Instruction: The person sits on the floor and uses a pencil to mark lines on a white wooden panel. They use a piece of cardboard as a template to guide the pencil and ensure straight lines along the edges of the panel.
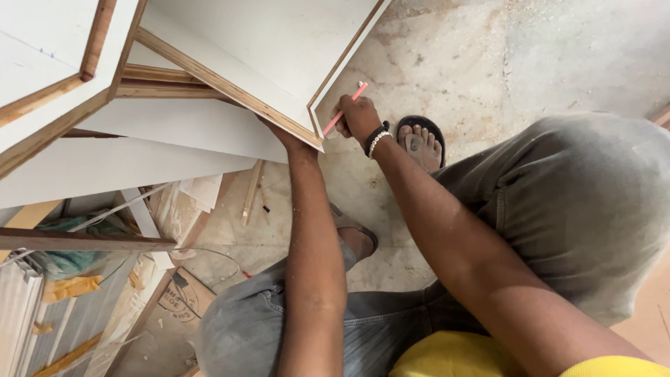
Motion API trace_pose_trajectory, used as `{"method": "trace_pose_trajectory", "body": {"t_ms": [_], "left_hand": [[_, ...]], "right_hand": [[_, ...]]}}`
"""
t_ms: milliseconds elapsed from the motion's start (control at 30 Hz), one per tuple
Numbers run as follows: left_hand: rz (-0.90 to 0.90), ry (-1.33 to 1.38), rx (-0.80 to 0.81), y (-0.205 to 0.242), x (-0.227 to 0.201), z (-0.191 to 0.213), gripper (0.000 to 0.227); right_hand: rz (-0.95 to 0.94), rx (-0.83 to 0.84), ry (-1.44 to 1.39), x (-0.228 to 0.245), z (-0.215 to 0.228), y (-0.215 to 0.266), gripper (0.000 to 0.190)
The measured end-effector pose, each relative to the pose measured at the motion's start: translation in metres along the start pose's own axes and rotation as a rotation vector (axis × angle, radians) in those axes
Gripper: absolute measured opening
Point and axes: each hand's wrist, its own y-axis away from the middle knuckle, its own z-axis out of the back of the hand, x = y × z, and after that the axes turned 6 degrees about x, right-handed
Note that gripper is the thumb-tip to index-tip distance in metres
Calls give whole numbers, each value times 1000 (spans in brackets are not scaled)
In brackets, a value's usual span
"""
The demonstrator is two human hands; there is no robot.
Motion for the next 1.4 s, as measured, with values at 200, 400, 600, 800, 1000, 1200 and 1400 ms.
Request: {"method": "trace_pose_trajectory", "body": {"t_ms": [200, 400, 600, 800, 1000, 1200, 1400], "left_hand": [[-27, -4, 5, 4, 1, -1, 68], [-61, 75, 29, 3, 5, 6, 67], [-48, -55, -56, 1, -2, -7, 61], [-52, -110, -43, 5, -18, -23, 66], [-63, -73, 2, 6, -20, -28, 67], [-179, -125, 74, -6, 0, -3, 64], [-160, -28, 112, -28, 7, 36, 68]], "right_hand": [[-13, 16, -7, -12, 2, -16, 28], [44, 21, 14, -27, -5, -30, 29], [67, -26, 140, 13, -7, 6, 33], [34, 67, 187, 49, -13, 45, 35], [38, 4, 89, 56, -16, 30, 33], [-38, 53, -2, 40, 2, 14, 34], [13, 8, -58, 16, 21, 9, 37]]}}
